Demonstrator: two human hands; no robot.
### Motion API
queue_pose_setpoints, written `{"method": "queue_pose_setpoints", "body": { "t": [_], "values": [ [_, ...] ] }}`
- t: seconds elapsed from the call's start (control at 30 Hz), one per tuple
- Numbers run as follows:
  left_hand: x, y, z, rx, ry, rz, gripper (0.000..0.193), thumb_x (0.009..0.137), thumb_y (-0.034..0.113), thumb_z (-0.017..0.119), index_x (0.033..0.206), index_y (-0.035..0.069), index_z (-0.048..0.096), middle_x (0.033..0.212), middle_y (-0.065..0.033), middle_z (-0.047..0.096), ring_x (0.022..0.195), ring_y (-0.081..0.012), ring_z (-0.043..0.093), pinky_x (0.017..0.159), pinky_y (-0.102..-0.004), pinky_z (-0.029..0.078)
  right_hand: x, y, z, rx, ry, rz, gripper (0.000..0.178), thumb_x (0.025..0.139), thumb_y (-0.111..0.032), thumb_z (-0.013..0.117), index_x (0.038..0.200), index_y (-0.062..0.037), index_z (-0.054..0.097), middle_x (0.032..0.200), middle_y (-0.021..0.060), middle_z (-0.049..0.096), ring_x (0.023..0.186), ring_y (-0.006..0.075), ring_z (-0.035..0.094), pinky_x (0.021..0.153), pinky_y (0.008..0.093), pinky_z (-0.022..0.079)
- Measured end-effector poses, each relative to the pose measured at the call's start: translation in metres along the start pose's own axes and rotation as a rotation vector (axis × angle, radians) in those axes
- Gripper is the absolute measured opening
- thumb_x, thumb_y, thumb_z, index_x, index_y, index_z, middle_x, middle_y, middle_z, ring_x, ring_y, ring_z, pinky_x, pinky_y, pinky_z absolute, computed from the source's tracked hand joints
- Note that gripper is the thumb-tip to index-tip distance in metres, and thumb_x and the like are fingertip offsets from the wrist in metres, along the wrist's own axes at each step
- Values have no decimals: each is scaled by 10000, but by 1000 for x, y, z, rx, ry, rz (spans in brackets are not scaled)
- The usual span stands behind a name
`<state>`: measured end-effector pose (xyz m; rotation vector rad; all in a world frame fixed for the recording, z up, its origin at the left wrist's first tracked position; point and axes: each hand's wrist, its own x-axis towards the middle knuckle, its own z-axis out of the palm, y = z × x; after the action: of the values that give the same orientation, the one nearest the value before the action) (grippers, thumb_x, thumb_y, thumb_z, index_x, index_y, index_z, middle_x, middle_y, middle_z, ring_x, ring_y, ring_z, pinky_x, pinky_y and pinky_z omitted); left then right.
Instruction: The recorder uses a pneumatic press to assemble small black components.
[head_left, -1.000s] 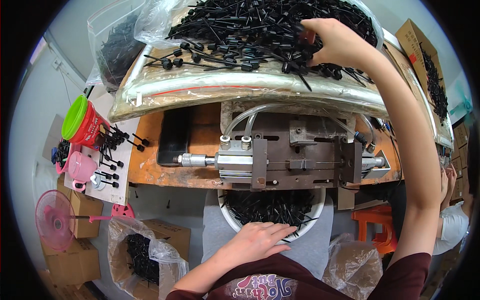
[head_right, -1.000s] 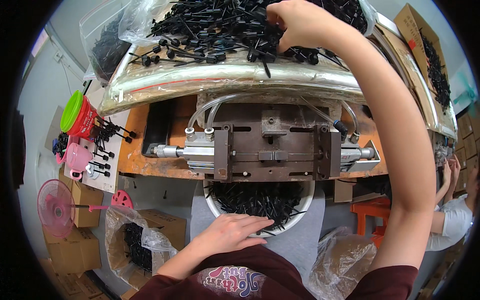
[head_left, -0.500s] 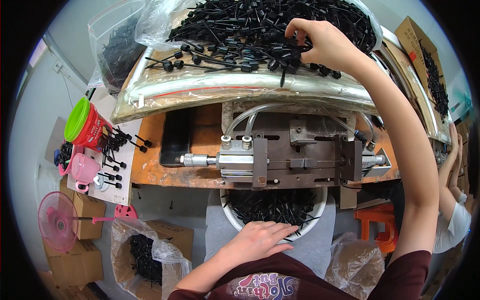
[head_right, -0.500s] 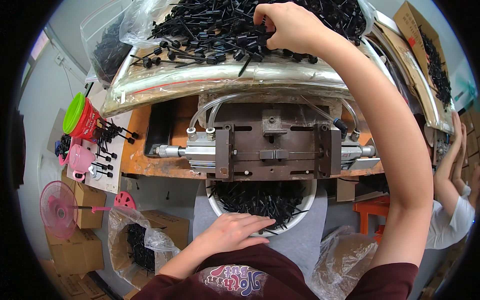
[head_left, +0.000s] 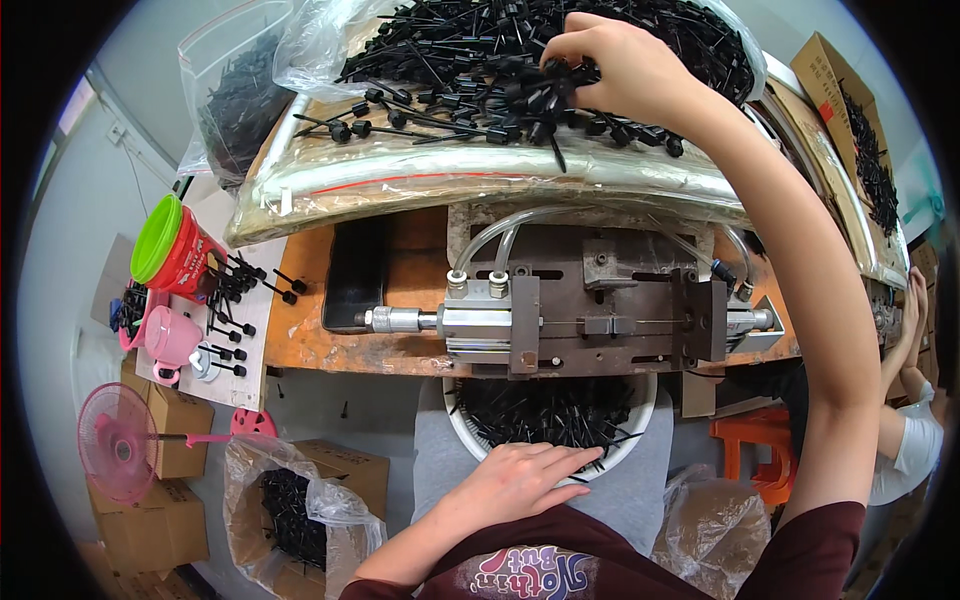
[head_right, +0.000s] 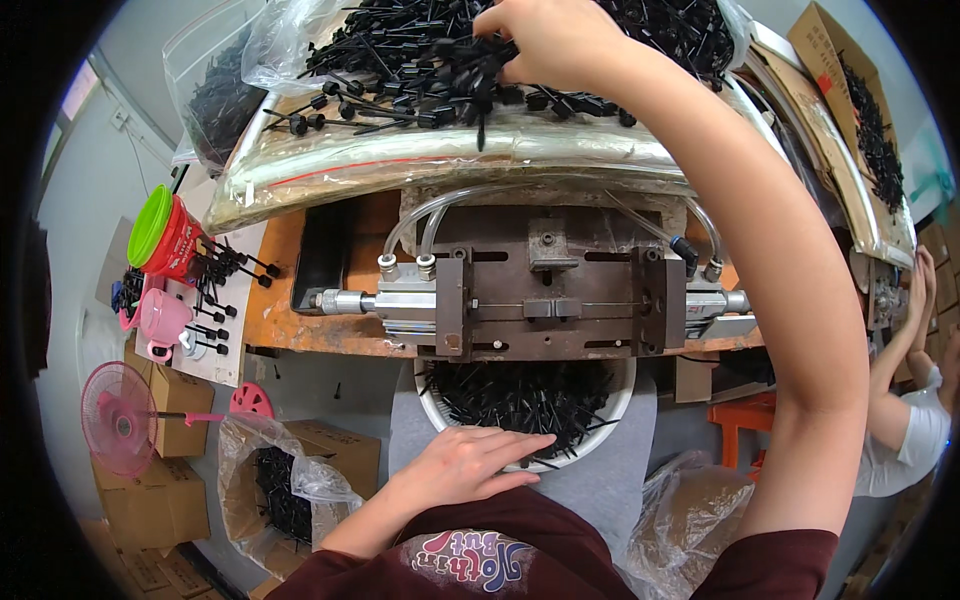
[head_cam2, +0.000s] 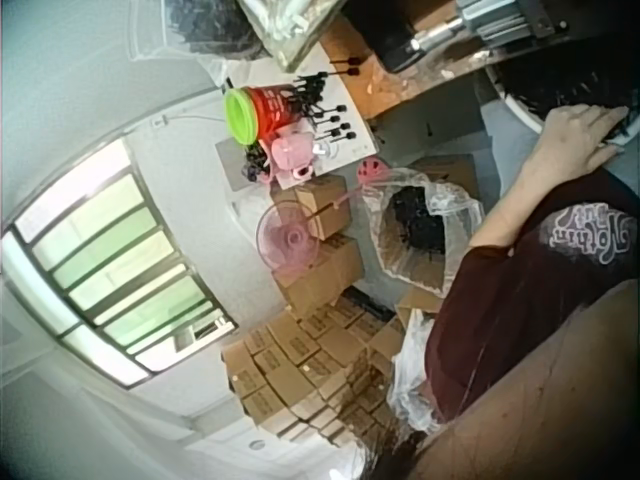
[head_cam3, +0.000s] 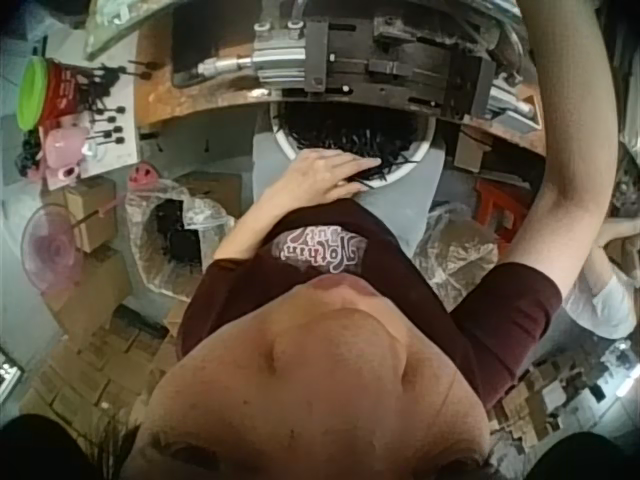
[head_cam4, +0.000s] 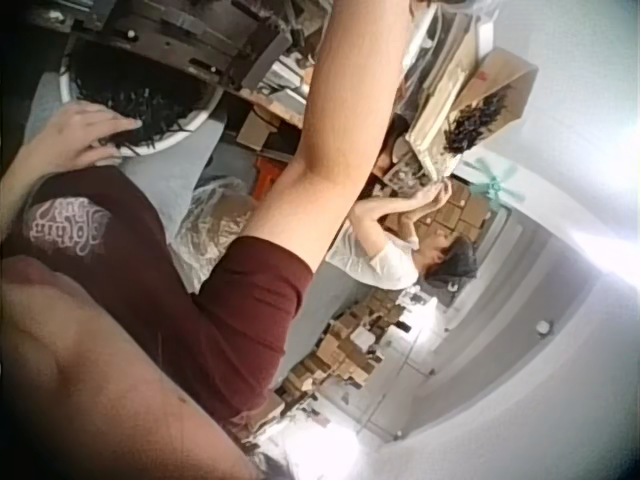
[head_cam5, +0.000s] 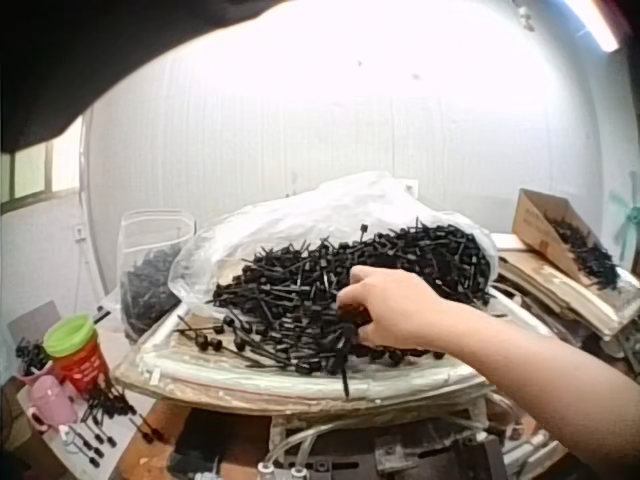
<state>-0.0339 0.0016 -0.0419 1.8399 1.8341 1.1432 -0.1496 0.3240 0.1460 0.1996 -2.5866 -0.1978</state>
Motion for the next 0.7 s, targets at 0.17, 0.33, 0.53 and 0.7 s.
{"method": "queue_pose_setpoints", "body": {
  "t": [0.17,0.33,0.53,0.7],
  "values": [
    [-2,0,1,-1,29,9,473,835,281,724,1256,91,622,891,-62,692,701,-194,649,627,-307,544,14,-40,-14,-130,-154,16,269,695,-100,751,962,-63,742,1011,125,580,960,301,616,787,386,518],
    [-4,1,-5,18,-49,-40,496,844,291,712,1288,100,598,914,-64,691,710,-202,652,628,-311,544,21,-20,-18,-4,-111,169,336,681,-145,780,996,-36,733,1001,164,601,971,332,618,817,408,513],
    [-9,-4,-3,45,-24,-26,559,886,330,665,1368,97,504,1081,-65,676,813,-194,673,704,-304,562,23,4,-50,294,-242,511,228,727,-173,716,772,47,670,624,128,610,624,219,581,619,369,454],
    [-5,-1,-4,16,-37,-27,599,884,315,664,1405,102,459,1176,-86,652,877,-224,684,729,-317,572,17,27,-68,-42,-373,562,253,717,-206,744,808,25,694,696,137,645,698,230,614,640,389,471]
  ]
}}
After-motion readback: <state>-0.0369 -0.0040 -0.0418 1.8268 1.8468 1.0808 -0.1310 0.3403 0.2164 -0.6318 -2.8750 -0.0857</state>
